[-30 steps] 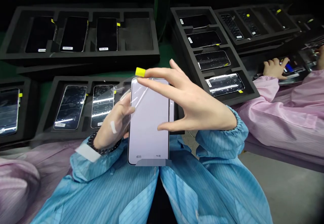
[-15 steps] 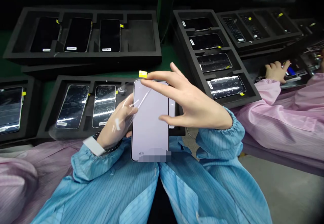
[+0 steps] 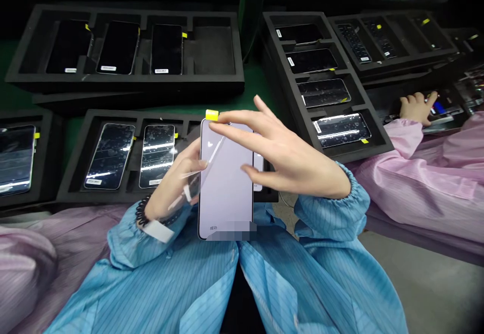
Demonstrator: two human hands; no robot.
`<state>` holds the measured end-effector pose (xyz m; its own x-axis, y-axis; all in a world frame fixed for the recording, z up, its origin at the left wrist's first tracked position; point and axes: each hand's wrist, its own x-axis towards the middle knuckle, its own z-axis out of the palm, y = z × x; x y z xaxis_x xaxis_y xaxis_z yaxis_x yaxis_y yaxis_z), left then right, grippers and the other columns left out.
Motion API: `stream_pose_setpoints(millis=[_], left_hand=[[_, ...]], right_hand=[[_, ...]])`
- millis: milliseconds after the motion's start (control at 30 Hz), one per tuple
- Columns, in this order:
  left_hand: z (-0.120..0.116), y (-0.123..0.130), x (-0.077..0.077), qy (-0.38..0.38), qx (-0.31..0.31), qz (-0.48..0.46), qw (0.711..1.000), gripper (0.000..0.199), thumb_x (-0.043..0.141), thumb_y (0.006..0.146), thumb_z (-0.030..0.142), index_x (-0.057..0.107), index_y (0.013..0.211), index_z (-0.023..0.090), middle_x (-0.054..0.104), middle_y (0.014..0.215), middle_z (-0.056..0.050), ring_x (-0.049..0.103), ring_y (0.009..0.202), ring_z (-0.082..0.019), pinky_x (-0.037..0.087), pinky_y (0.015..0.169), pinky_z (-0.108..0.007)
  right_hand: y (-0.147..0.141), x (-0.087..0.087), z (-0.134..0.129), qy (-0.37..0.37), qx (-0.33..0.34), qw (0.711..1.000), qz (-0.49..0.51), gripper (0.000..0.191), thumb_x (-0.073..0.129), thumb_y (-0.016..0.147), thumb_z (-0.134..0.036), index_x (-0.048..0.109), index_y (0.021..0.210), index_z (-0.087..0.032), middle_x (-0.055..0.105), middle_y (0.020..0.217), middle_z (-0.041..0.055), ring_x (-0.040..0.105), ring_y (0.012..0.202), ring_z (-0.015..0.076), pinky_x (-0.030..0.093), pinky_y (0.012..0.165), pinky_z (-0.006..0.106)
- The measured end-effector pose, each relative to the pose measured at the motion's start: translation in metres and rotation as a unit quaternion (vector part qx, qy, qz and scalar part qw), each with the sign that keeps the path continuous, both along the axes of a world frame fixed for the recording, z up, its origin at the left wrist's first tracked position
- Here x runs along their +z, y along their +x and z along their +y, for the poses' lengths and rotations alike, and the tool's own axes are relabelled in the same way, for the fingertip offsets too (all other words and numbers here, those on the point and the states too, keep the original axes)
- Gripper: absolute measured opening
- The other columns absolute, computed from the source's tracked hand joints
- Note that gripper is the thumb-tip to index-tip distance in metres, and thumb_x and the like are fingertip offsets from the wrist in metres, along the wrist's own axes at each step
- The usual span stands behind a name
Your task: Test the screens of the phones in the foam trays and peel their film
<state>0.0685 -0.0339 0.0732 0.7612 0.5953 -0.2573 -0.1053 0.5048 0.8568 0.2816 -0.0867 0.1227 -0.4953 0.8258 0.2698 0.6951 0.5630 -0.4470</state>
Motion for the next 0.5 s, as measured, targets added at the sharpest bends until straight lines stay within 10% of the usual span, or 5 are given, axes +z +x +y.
stream_pose_setpoints(millis=[300,500], left_hand=[[0.006,0.006,-0.001,0.030,0.014,0.030,0.999,0.053,0.056,0.081,0.034,0.050,0.130,0.016,0.048,0.057,0.008,0.034,0.028,-0.005,0.023,0.025,-0.015],[0.036,-0.019,-0.022,0.072,0.085,0.153,0.982,0.049,0.050,0.072,0.028,0.057,0.119,0.016,0.045,0.057,0.007,0.037,0.033,-0.006,0.025,0.026,-0.016]], right_hand=[[-0.009,-0.004,0.010,0.019,-0.054,0.998,0.018,0.052,0.034,0.095,-0.007,0.050,0.142,-0.021,0.052,0.149,0.0071,0.045,0.142,0.0197,0.018,0.128,0.055],[0.005,-0.013,-0.029,0.066,-0.170,0.976,0.116,0.036,0.045,0.097,-0.020,0.062,0.128,-0.026,0.059,0.140,0.0066,0.055,0.132,0.0269,0.047,0.112,0.053]])
